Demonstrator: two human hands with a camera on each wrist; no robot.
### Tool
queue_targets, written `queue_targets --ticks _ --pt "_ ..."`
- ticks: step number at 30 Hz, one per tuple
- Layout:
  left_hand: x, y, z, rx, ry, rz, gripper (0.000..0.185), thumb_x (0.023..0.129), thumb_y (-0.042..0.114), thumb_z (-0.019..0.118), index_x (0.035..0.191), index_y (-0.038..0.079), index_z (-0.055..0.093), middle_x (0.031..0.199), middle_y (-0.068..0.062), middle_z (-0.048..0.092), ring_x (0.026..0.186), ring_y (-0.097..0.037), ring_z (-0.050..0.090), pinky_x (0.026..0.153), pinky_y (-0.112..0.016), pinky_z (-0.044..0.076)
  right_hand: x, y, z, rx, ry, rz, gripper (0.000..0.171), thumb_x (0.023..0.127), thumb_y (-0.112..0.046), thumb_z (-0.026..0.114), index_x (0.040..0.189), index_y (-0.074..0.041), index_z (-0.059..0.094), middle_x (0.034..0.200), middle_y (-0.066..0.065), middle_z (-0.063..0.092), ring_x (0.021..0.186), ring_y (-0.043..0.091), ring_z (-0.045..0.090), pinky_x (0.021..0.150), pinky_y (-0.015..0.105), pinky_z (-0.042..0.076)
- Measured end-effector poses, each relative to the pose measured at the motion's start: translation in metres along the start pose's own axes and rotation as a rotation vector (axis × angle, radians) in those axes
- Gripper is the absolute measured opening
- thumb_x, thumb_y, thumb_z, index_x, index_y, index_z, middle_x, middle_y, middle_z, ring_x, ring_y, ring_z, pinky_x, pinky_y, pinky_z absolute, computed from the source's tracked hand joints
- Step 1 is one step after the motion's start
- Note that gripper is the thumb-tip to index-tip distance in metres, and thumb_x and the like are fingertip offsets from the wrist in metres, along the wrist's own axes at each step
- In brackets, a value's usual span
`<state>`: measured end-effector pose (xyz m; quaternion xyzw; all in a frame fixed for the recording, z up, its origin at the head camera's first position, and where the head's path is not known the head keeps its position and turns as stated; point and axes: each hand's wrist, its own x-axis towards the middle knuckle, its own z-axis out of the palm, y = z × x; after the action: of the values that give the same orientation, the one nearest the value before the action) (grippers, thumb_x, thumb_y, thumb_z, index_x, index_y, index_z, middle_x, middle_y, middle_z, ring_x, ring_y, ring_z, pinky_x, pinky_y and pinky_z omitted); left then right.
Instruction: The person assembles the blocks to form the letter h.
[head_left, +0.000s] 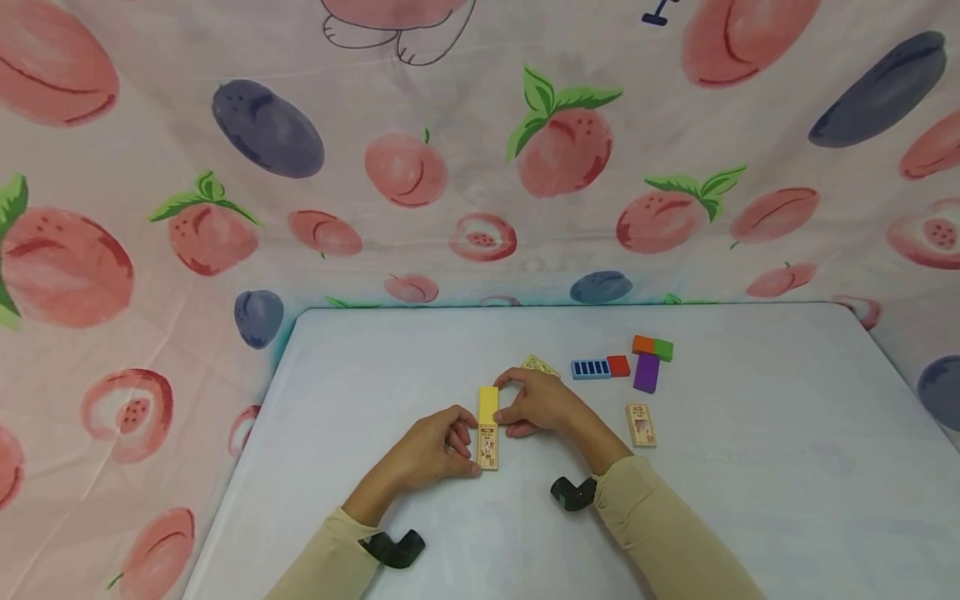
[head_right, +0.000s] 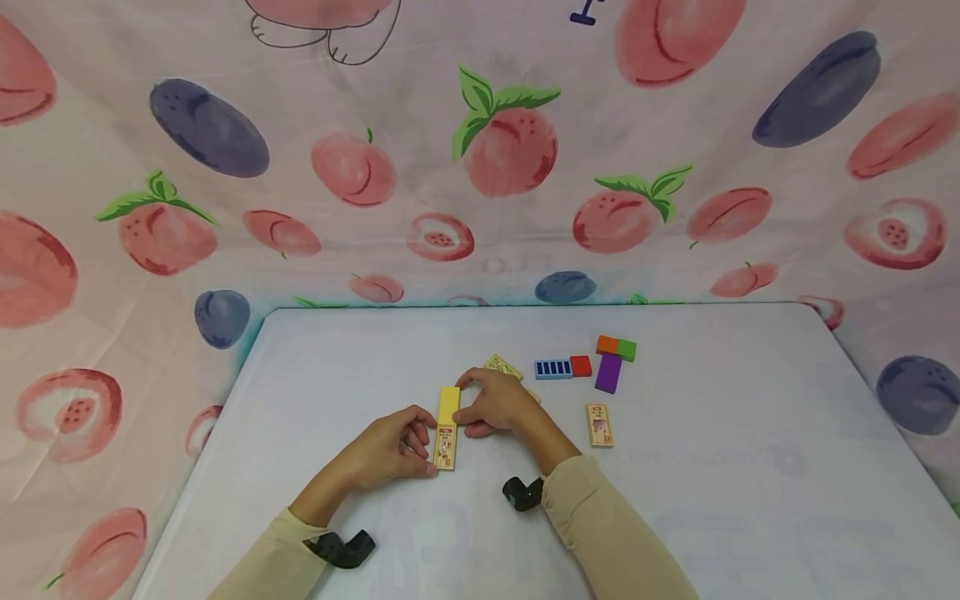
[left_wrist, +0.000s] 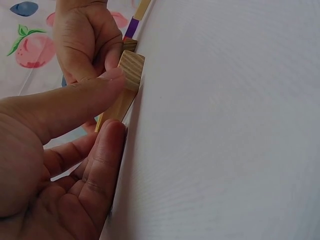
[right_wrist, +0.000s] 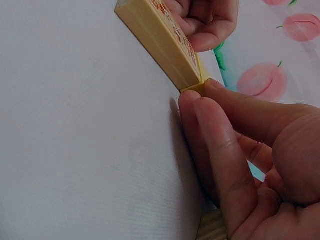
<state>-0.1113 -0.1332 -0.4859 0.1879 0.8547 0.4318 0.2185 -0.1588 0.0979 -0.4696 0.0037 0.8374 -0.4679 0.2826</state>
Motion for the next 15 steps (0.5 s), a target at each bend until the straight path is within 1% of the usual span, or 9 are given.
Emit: queue_targets --ticks 7,13,15 --pt "0.0003 -0.0004 0.0006 0.003 0.008 -0.001 0.054 0.078 0.021 0.09 0.122 0.013 0.06 0.093 0.002 0.062 0.083 -0.01 0.063 0.074 -0.024 0.051 0.0013 -0.0001 -0.0009 -0.005 -0.005 -0.004 0.048 0.085 -0.018 0.084 0.127 -0.02 0.064 0.082 0.011 0.065 0.061 0.019 0.072 0.058 0.025 0.057" --pt "0.0008 0.0007 -0.0027 -0.006 -0.021 0.002 0.057 0.079 0.025 0.09 0.124 0.014 0.058 0.096 0.002 0.063 0.086 -0.01 0.064 0.077 -0.024 0.052 0.0022 0.0004 -0.0062 0.007 -0.052 -0.013 0.051 0.086 -0.02 0.084 0.131 -0.018 0.061 0.083 0.011 0.068 0.063 0.019 0.072 0.06 0.026 0.057" --pt "0.0008 0.0018 -0.0042 -0.02 -0.029 0.005 0.058 0.079 0.027 0.089 0.126 0.013 0.057 0.098 0.001 0.063 0.088 -0.01 0.065 0.078 -0.024 0.052 0.0018 0.0013 -0.0084 0.028 -0.071 -0.016 0.053 0.086 -0.021 0.083 0.134 -0.018 0.059 0.085 0.01 0.069 0.065 0.019 0.072 0.061 0.026 0.057"
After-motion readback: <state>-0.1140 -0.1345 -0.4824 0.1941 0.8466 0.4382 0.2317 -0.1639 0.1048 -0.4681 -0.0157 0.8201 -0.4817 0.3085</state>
